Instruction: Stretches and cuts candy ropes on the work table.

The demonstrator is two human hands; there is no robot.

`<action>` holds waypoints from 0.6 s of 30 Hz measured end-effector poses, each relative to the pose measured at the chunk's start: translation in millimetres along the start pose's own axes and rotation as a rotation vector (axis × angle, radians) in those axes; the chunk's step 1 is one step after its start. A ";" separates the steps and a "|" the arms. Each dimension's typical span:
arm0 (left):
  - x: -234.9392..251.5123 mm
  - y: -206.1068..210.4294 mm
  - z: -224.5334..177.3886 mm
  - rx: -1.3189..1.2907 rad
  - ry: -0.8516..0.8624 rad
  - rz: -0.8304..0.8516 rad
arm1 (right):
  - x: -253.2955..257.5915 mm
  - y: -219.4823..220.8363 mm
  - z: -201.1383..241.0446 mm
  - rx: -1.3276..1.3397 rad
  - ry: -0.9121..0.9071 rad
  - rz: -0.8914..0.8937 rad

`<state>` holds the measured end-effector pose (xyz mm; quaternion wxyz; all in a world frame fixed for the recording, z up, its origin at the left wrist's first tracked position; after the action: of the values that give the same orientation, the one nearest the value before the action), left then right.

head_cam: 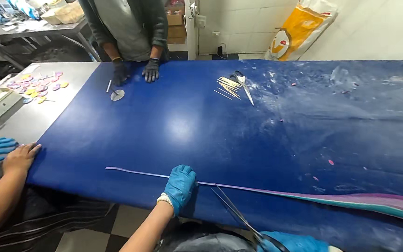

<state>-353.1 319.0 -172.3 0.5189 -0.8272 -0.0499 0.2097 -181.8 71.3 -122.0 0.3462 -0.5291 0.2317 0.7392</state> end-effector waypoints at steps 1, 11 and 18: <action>-1.6 -1.6 3.4 -0.042 0.014 -0.009 | 31.1 2.6 2.9 0.147 -0.182 0.015; -21.3 -5.8 27.9 -0.108 0.077 -0.030 | 93.2 1.7 34.6 0.441 -0.211 -0.292; -23.7 -4.9 28.6 -0.049 -0.001 0.019 | -3.9 -150.1 -9.2 -0.252 0.359 -0.722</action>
<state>-385.4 338.1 -171.7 0.4964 -0.8400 -0.0476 0.2139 -61.6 161.8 -117.7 0.4699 -0.7348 -0.0041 0.4892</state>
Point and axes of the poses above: each hand's wrist, its own x-axis towards the middle knuckle, its own y-axis out of the palm, z = x × y, the point moved 6 cm from there along x, towards the middle knuckle, and after that the axes turned 13 degrees about y, right-handed, at the moved point
